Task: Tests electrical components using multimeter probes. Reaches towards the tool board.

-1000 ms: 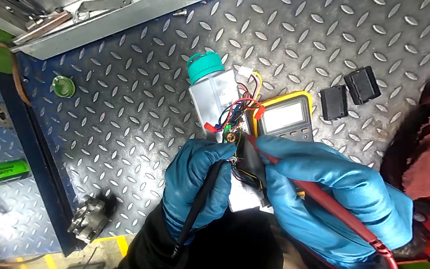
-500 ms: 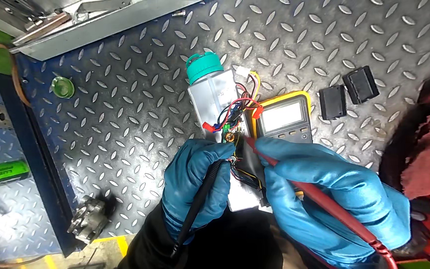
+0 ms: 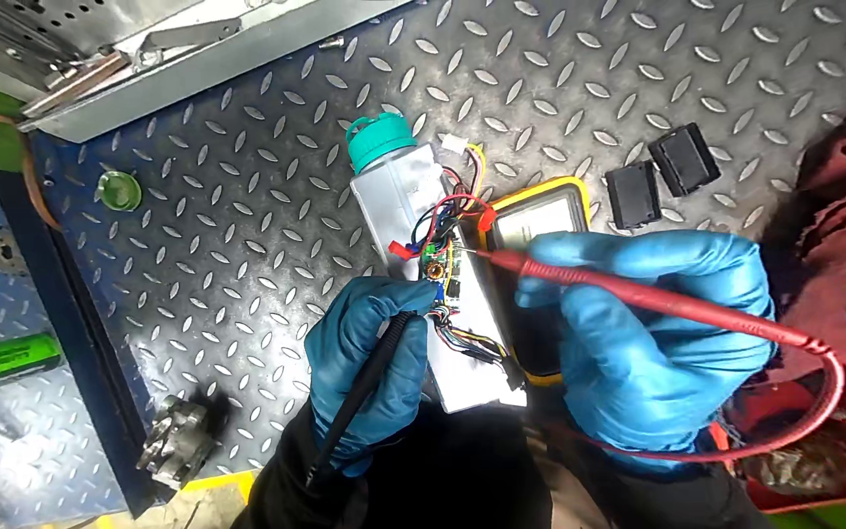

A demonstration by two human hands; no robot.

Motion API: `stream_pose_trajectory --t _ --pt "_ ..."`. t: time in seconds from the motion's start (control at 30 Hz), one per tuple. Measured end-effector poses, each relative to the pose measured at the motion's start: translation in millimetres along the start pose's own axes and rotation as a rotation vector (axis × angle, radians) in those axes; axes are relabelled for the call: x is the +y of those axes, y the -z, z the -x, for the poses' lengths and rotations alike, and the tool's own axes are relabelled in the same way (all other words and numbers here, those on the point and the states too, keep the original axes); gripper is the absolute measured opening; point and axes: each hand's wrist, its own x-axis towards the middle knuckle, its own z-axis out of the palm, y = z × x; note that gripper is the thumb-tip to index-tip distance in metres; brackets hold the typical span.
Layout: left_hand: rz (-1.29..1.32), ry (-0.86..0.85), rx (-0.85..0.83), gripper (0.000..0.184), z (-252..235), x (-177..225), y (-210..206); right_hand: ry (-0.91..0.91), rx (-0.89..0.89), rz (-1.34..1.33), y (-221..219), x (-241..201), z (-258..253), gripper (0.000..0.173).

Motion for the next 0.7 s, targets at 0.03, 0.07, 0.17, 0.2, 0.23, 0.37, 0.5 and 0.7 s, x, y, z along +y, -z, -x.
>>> stream_pose_trajectory --t 0.03,0.07,0.17,0.2,0.23,0.37,0.5,0.7 --pt "0.013 0.003 0.009 0.023 1.3 -0.8 0.1 -0.016 0.005 -0.032 1.6 0.8 0.7 0.025" --pt "0.026 0.004 0.022 0.023 2.3 -1.5 0.0 -0.026 0.010 -0.046 2.9 1.7 1.3 0.024" --pt "0.055 0.018 0.068 0.022 4.4 -1.0 -3.5 -0.042 0.018 -0.060 5.7 3.4 2.9 0.023" --pt "0.054 0.019 0.066 0.022 4.8 -0.3 -4.2 -0.043 0.017 -0.061 6.0 3.5 3.7 0.023" --pt "0.051 0.015 0.061 0.021 4.9 0.1 -4.5 -0.043 0.019 -0.064 5.9 3.7 4.3 0.023" --pt "0.035 -0.007 0.036 0.021 4.1 -0.6 -2.4 -0.050 0.006 -0.075 5.8 4.8 7.4 0.025" --pt "0.010 -0.018 0.015 0.020 2.2 0.5 -1.2 -0.052 -0.005 -0.071 5.2 4.5 8.2 0.025" --pt "0.090 0.016 0.061 0.020 2.5 0.3 -2.1 -0.014 0.003 -0.075 5.0 0.9 6.6 0.017"
